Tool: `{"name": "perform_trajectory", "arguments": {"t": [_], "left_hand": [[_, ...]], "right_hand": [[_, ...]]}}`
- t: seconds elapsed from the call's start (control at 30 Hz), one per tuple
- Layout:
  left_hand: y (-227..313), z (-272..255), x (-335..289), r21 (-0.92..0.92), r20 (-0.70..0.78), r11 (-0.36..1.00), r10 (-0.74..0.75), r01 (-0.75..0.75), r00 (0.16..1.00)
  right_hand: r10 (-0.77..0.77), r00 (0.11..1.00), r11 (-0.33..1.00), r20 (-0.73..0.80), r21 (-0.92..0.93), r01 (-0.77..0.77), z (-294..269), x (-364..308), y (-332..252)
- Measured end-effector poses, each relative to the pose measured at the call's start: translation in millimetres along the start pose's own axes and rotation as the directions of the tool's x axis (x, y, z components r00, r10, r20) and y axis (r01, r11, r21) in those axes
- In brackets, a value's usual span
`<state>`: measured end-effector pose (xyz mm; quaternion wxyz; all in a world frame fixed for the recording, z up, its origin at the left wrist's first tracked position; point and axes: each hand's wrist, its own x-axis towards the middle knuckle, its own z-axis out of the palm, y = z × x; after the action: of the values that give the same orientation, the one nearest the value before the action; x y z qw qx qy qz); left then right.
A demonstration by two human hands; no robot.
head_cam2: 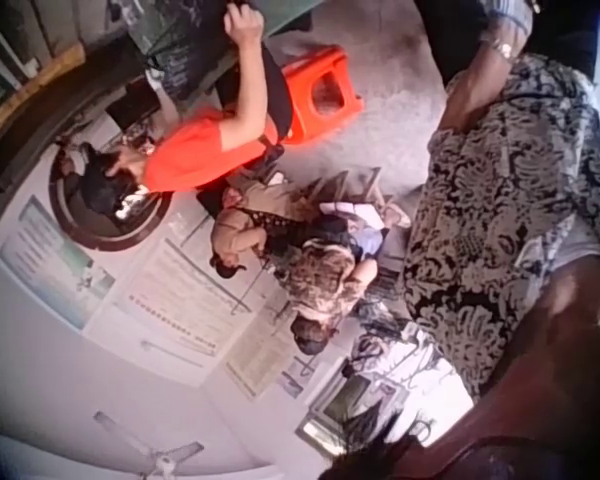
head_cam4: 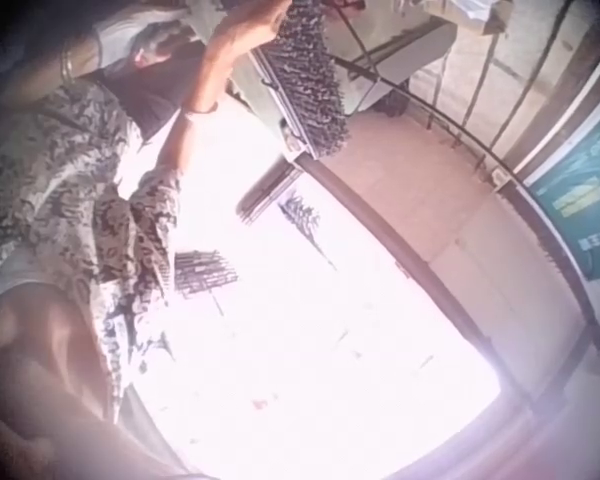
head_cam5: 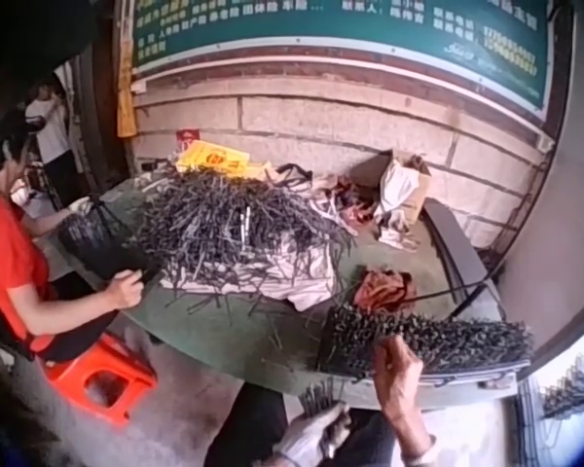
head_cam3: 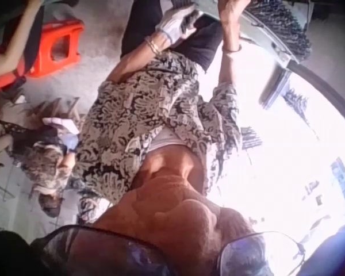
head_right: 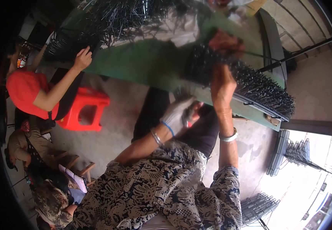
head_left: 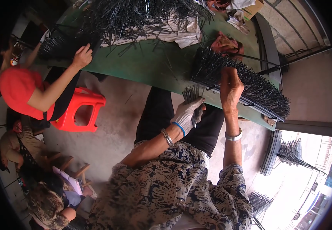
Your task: Sorting metal pins and inserting them into a black mesh metal frame.
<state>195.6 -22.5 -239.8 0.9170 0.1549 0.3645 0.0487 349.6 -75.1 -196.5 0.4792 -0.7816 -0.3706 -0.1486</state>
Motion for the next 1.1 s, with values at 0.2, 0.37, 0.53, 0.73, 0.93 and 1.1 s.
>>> {"name": "perform_trajectory", "arguments": {"t": [0.2,0.37,0.53,0.73,0.93,1.1], "left_hand": [[-1,-3,0,-0.021,0.013,1.000,0.016,-0.016,1.000],[-1,-4,2,-0.013,0.000,1.000,0.001,-0.001,1.000],[-2,-1,-2,-0.019,0.045,1.000,0.006,-0.006,0.999],[-3,-6,1,0.046,0.127,0.999,0.018,-0.024,0.992],[-5,-4,0,-0.040,0.124,0.999,0.032,-0.027,0.992],[-5,-2,0,-0.019,0.103,0.999,0.052,-0.051,0.993]], "right_hand": [[-0.148,0.989,0.961,0.021,-0.234,0.149,1,-6,-8],[-0.071,0.996,0.948,0.052,-0.306,0.084,-3,-9,-14],[-0.040,0.995,0.925,0.095,-0.372,0.072,-3,-11,-13],[0.230,0.889,0.945,0.397,0.126,-0.301,-21,-27,-12],[0.375,0.764,0.796,0.524,0.240,-0.556,-39,-22,-30],[0.120,0.993,0.991,-0.014,-0.053,-0.121,-35,-6,-21]]}}
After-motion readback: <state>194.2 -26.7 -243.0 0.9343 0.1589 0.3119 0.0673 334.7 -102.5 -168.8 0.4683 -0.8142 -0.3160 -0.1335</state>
